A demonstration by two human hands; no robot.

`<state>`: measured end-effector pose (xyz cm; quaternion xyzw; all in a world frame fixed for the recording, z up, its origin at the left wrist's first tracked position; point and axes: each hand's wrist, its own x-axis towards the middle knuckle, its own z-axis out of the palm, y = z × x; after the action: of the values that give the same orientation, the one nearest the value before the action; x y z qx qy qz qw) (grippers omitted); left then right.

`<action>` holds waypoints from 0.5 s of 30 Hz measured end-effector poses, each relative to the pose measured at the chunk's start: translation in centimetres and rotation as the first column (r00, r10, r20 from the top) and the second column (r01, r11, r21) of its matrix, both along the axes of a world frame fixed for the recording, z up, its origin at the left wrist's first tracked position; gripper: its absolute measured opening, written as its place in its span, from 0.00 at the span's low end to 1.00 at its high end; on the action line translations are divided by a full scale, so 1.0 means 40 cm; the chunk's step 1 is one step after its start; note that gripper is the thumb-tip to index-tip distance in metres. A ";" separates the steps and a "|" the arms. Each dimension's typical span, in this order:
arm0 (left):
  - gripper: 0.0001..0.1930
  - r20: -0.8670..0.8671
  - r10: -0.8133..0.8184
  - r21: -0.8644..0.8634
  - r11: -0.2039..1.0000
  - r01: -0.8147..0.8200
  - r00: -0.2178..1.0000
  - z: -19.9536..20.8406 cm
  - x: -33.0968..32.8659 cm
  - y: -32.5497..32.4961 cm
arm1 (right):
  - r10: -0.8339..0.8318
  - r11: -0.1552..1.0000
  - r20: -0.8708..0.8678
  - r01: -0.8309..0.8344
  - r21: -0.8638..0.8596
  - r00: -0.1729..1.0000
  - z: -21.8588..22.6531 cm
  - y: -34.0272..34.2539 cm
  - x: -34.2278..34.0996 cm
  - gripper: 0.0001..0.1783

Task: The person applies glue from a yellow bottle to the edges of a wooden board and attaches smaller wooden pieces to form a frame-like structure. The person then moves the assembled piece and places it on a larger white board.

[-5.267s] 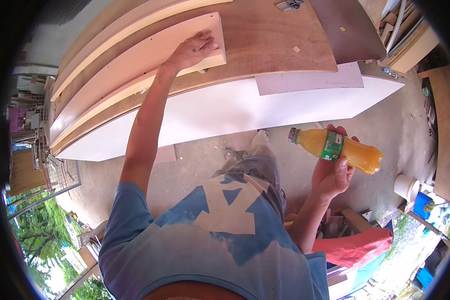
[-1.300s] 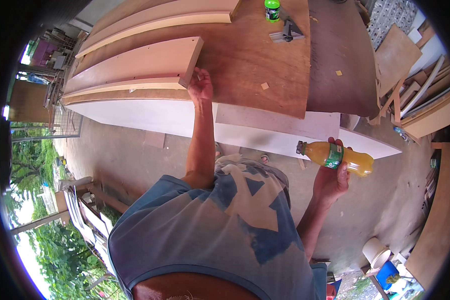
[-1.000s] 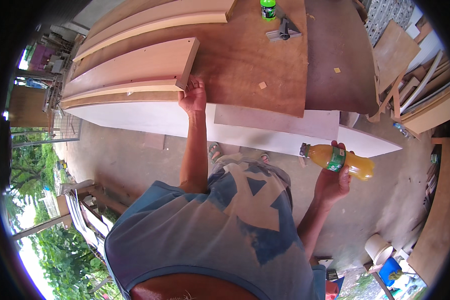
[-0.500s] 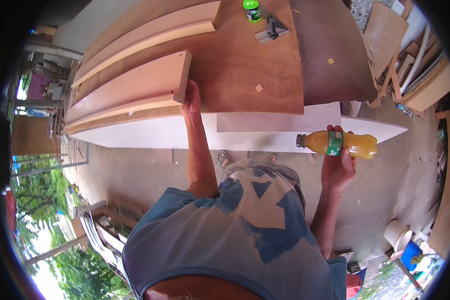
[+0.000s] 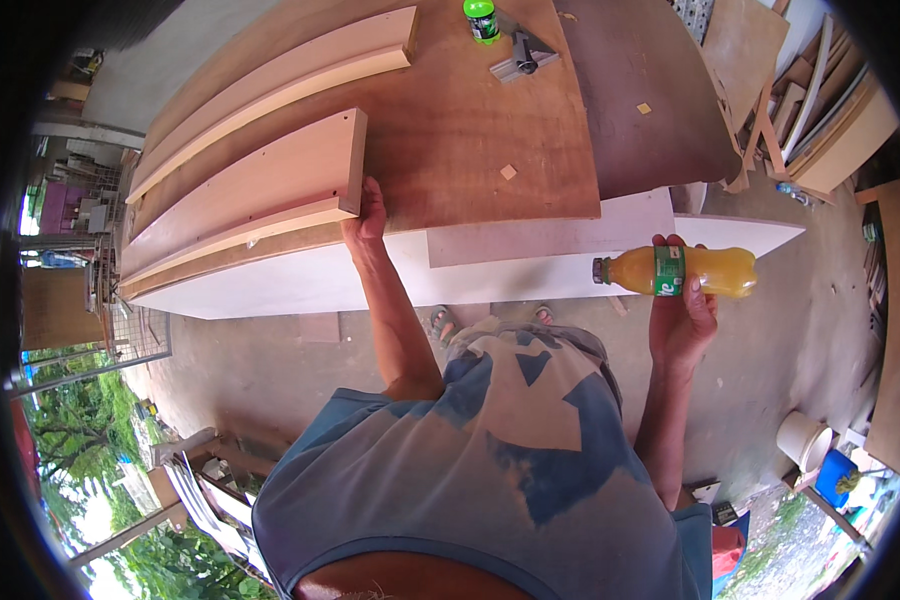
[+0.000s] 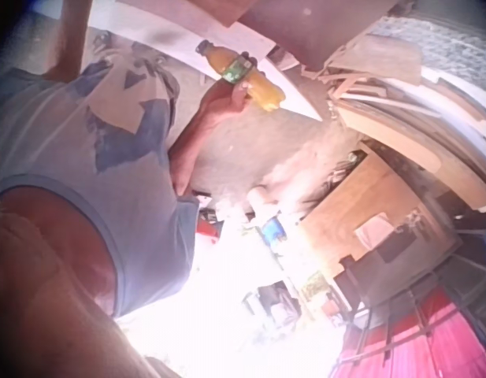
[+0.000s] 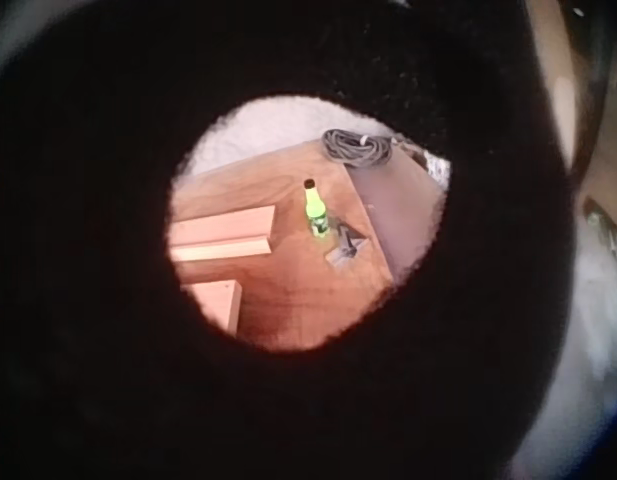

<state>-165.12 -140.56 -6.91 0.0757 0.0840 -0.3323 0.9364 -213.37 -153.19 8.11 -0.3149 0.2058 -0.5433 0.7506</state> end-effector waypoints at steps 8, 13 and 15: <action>0.17 -0.335 0.058 -0.389 0.901 -0.194 0.941 0.009 -0.029 -0.025 | -0.020 1.000 0.004 0.020 0.009 1.000 0.024 -0.010 -0.003 0.26; 0.18 -0.141 0.316 -0.249 0.906 -0.342 0.938 -0.010 -0.101 -0.081 | -0.041 0.999 -0.038 0.040 -0.037 0.998 0.034 -0.020 -0.060 0.25; 0.17 -0.187 0.240 -0.312 0.905 -0.289 0.953 -0.019 -0.094 -0.087 | -0.056 0.998 -0.052 0.054 -0.037 0.997 0.034 -0.025 -0.072 0.25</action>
<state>-168.89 -144.03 -7.67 -0.1212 0.1031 -0.2161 0.9633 -216.27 -154.20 9.48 -0.3368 0.2246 -0.5589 0.7238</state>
